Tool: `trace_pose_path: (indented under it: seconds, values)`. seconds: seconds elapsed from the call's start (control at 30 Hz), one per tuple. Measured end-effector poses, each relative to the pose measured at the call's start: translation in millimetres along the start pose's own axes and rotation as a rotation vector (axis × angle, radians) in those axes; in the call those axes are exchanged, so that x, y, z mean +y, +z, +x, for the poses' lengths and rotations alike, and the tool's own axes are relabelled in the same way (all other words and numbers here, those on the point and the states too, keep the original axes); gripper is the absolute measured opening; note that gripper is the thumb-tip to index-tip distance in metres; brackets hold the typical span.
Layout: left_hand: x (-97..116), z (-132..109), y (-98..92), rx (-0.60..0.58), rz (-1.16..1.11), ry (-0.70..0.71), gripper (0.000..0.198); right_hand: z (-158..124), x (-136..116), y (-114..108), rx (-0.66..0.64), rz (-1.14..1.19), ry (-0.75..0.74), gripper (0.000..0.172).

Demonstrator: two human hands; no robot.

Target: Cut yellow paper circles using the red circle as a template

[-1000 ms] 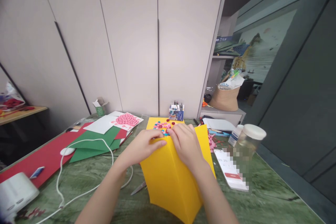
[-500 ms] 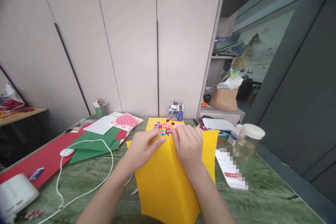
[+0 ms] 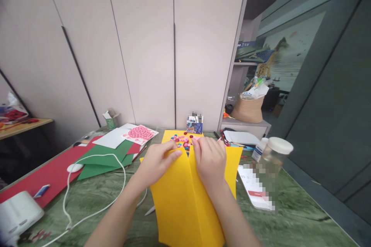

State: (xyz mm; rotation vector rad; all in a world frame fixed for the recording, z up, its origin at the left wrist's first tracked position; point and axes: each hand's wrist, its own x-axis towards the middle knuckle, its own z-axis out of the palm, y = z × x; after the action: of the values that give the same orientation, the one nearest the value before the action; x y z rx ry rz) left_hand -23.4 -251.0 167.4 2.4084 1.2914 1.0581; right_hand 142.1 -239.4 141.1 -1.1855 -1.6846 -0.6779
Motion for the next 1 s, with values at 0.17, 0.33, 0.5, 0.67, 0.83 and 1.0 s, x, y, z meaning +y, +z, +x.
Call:
trace_pose_path:
  seconds: [0.17, 0.33, 0.5, 0.67, 0.83, 1.0]
  values:
    - [-1, 2, 0.3, -0.003, -0.003, -0.006, 0.024, 3, 2, 1, -0.073, 0.053, 0.035, 0.029]
    - [-4, 2, -8.4, 0.059, -0.061, -0.029, 0.022, 12, 30, -6, -0.150, 0.012, 0.157, 0.035]
    - [-12, 2, -20.7, 0.136, -0.095, -0.062, 0.025, 17, 76, -15, -0.219, 0.332, 0.503, 0.041]
    - [-26, 6, -23.4, 0.198, -0.101, -0.063, 0.027, 14, 77, -11, -0.344, 1.020, 0.727, 0.030]
    - [-47, 16, -16.8, 0.339, -0.103, -0.097, 0.027, 16, 52, -1, -0.346, 1.150, 0.837, 0.040]
    - [-66, 20, -21.6, 0.407, -0.054, -0.221, 0.033, 17, 52, -2, -0.170, 0.986, 0.772, 0.029]
